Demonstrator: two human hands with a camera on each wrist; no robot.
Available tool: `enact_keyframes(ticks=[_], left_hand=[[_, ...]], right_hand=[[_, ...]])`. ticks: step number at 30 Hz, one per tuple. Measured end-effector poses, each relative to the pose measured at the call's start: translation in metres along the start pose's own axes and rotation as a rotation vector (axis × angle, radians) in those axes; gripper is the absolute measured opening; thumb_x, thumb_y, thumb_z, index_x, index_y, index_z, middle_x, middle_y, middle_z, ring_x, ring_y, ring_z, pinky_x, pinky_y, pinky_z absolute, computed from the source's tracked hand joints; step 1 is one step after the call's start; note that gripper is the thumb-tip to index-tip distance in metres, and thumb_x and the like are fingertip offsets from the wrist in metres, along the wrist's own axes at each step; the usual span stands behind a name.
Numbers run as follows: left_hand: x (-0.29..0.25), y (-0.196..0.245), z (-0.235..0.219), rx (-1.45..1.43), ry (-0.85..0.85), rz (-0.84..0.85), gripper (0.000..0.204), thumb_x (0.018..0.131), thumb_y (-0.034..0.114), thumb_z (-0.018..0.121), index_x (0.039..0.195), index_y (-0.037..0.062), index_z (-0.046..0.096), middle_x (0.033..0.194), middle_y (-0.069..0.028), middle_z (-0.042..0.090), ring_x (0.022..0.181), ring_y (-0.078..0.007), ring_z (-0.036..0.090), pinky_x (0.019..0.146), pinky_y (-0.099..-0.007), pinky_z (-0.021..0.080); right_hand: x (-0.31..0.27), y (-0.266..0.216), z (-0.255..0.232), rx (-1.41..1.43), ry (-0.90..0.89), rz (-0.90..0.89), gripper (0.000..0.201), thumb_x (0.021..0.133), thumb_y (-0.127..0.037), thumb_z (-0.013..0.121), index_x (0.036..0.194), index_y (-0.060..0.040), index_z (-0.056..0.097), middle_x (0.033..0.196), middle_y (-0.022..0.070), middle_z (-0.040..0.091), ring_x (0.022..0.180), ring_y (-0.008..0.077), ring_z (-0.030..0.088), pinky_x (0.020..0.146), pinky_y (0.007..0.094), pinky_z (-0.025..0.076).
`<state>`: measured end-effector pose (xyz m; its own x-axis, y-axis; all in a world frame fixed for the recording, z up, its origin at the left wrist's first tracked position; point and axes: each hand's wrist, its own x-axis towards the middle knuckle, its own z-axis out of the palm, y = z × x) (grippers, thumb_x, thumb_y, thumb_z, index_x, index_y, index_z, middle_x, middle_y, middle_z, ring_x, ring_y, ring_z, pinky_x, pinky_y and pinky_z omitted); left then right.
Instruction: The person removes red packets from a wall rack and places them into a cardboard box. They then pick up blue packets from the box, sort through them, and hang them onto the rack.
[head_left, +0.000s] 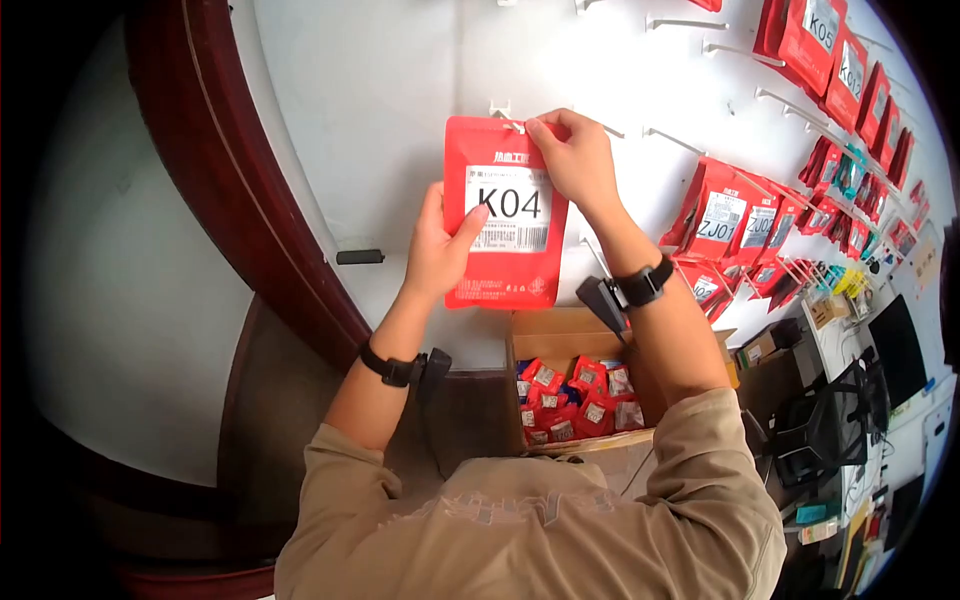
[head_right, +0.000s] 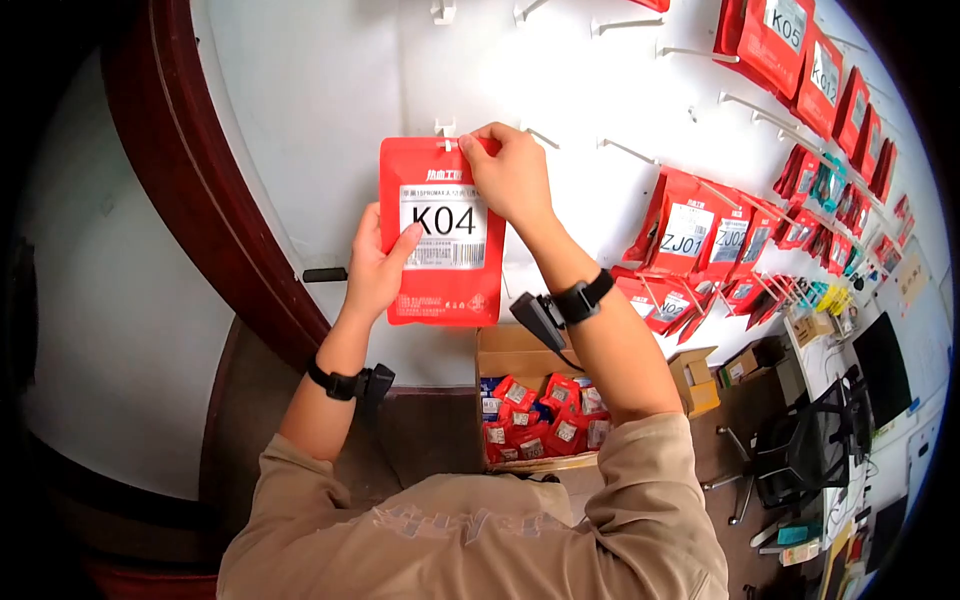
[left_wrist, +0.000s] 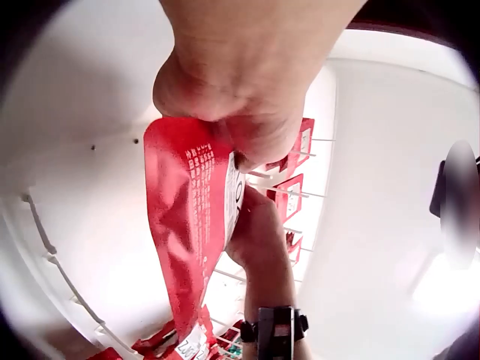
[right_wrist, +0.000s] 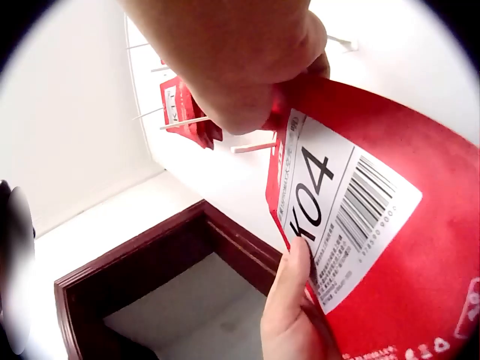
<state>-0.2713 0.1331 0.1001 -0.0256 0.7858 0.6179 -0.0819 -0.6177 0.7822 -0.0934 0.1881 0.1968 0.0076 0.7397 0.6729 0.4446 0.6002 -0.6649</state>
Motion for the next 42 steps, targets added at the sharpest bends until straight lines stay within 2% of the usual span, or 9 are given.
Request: enact_keyframes(ticks=[12,14,16,19,23,26,28,31,42], left_hand=[[0.060,-0.098,-0.019,0.276,0.123,0.014,0.030,0.093,0.013,0.066,0.114,-0.0017,0.051,0.102,-0.0141,0.070,0.093,-0.0178,0.067,0.084,-0.0325,0.051],[0.061,-0.107,-0.022,0.291,0.136,0.000,0.033,0.093,0.014,0.066,0.117,-0.0013,0.049,0.109,-0.0159,0.067,0.100,-0.0213,0.066,0.085,-0.0339,0.051],[0.048,-0.111,-0.025,0.381,0.212,-0.016,0.035,0.093,0.013,0.066,0.120,-0.0006,0.047,0.118,-0.0171,0.062,0.105,-0.0211,0.063,0.087,-0.0335,0.051],[0.003,-0.119,-0.033,0.473,0.287,-0.029,0.040,0.094,0.014,0.066,0.124,0.0003,0.043,0.129,-0.0177,0.055,0.113,-0.0218,0.059,0.088,-0.0342,0.051],[-0.099,-0.134,-0.029,0.394,0.270,-0.137,0.035,0.093,0.015,0.066,0.121,0.0016,0.050,0.120,-0.0133,0.061,0.108,-0.0235,0.062,0.087,-0.0365,0.051],[-0.179,-0.163,-0.029,0.460,-0.019,-0.402,0.021,0.093,0.015,0.066,0.108,0.0013,0.060,0.105,-0.0091,0.067,0.100,-0.0198,0.065,0.081,-0.0326,0.053],[-0.221,-0.187,-0.033,0.444,-0.263,-0.547,0.016,0.094,0.012,0.065,0.107,0.0030,0.060,0.114,-0.0073,0.067,0.100,-0.0155,0.064,0.079,-0.0303,0.051],[-0.250,-0.190,-0.016,0.378,-0.456,-0.766,0.017,0.092,0.010,0.066,0.107,0.0023,0.061,0.112,-0.0073,0.067,0.101,-0.0173,0.065,0.079,-0.0311,0.052],[-0.238,-0.231,0.091,0.279,-0.845,-0.620,0.020,0.088,0.013,0.068,0.102,0.0012,0.059,0.098,-0.0142,0.066,0.085,-0.0256,0.067,0.077,-0.0349,0.053]], right_hand=[[0.032,0.051,0.055,-0.107,0.158,-0.097,0.020,0.090,-0.022,0.064,0.091,-0.0026,0.071,0.096,0.0184,0.064,0.085,0.0345,0.065,0.078,0.0427,0.053],[0.025,0.058,0.053,-0.123,0.104,-0.078,0.025,0.088,-0.020,0.066,0.105,-0.0011,0.066,0.106,0.0200,0.060,0.094,0.0363,0.063,0.082,0.0425,0.052],[0.010,0.068,0.053,-0.071,0.278,-0.224,0.040,0.086,-0.018,0.067,0.120,0.0013,0.056,0.116,0.0224,0.054,0.104,0.0388,0.059,0.088,0.0424,0.050],[-0.051,0.070,0.009,-0.086,0.122,-0.270,0.046,0.085,-0.017,0.068,0.123,0.0018,0.051,0.120,0.0221,0.053,0.108,0.0364,0.058,0.089,0.0407,0.051],[-0.156,0.078,-0.067,0.086,-0.272,0.202,0.021,0.092,-0.016,0.066,0.105,0.0000,0.063,0.095,0.0093,0.069,0.084,0.0174,0.067,0.072,0.0294,0.053],[-0.213,0.098,-0.124,-0.019,-0.460,0.487,0.017,0.093,-0.013,0.065,0.101,0.0014,0.062,0.082,0.0076,0.067,0.070,0.0105,0.062,0.066,0.0280,0.051],[-0.243,0.116,-0.152,-0.065,-0.434,0.652,0.016,0.092,-0.011,0.065,0.101,0.0020,0.062,0.084,0.0088,0.068,0.072,0.0128,0.064,0.066,0.0288,0.052],[-0.265,0.133,-0.185,-0.242,-0.363,0.627,0.016,0.091,-0.009,0.064,0.102,0.0032,0.062,0.087,0.0121,0.070,0.079,0.0200,0.069,0.071,0.0322,0.055],[-0.310,0.142,-0.295,-0.763,-0.274,0.893,0.028,0.089,-0.025,0.066,0.109,-0.0055,0.064,0.092,0.0126,0.072,0.082,0.0270,0.071,0.073,0.0379,0.054]])
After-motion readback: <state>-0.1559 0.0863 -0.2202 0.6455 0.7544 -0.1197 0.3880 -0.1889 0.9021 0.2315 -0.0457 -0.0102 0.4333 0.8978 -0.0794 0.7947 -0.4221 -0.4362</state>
